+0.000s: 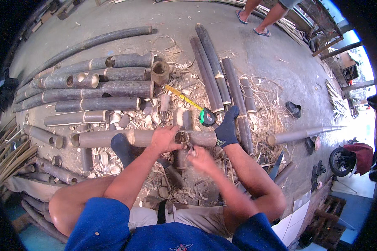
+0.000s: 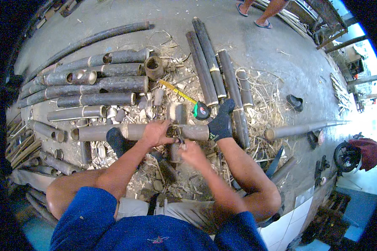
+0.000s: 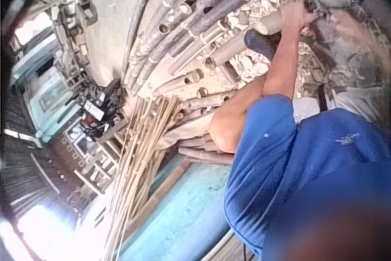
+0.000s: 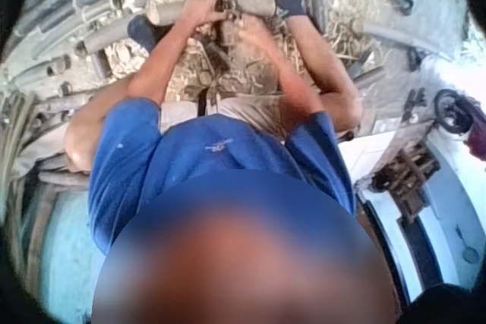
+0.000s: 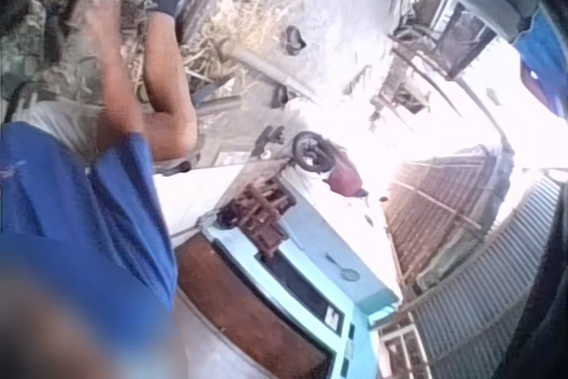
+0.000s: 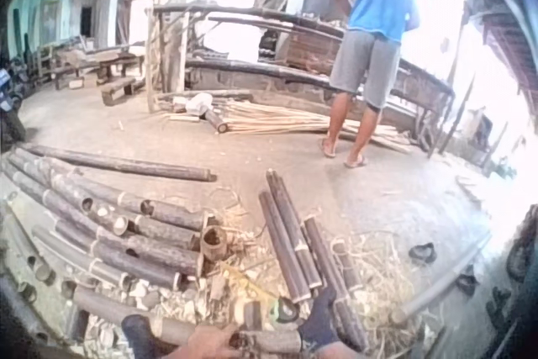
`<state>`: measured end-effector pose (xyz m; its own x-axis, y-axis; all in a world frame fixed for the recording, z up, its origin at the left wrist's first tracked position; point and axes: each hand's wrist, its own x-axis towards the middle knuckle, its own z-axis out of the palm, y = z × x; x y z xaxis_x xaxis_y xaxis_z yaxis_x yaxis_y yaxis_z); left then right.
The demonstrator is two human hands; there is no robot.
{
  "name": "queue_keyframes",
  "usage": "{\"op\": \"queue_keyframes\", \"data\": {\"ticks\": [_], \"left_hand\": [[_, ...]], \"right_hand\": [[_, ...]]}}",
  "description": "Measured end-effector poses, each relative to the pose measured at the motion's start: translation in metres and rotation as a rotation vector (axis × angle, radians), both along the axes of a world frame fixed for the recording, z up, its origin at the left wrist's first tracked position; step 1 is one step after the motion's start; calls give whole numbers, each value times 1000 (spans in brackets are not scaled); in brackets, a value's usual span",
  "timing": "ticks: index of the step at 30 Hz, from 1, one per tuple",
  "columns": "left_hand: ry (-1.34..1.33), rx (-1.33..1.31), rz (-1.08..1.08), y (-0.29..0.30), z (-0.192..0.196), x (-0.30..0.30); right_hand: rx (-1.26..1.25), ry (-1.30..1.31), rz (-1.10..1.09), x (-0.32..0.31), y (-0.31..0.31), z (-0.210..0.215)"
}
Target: The person sits on the floor and uses a curved knife to scrape and smooth the interior of a bamboo segment. They repeatedly rotate the piece, remove shavings, and inspect the opening while other bamboo pieces lie nearby.
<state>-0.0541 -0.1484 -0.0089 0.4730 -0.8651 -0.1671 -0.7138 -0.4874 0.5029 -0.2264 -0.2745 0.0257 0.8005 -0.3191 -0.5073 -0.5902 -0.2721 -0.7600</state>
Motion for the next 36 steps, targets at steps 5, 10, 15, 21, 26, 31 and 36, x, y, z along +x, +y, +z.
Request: {"op": "queue_keyframes", "data": {"ticks": [5,10,15,21,26,31,36], "left_hand": [[1,108,-68,-1,5,3],[-96,55,80,-7,6,-12],[-109,21,148,-14,4,-16],[-77,-16,264,-20,3,-21],[-97,12,296,-25,1,-24],[-105,58,203,-21,7,-21],[-138,138,-19,8,10,2]], "right_hand": [[768,-115,-967,-11,100,-13],[635,-40,-778,2,71,5],[393,157,-441,-7,22,10],[254,225,-11,4,-35,15],[56,307,457,50,-78,25],[-129,244,611,56,-87,7],[14,89,109,-4,-32,-12]]}}
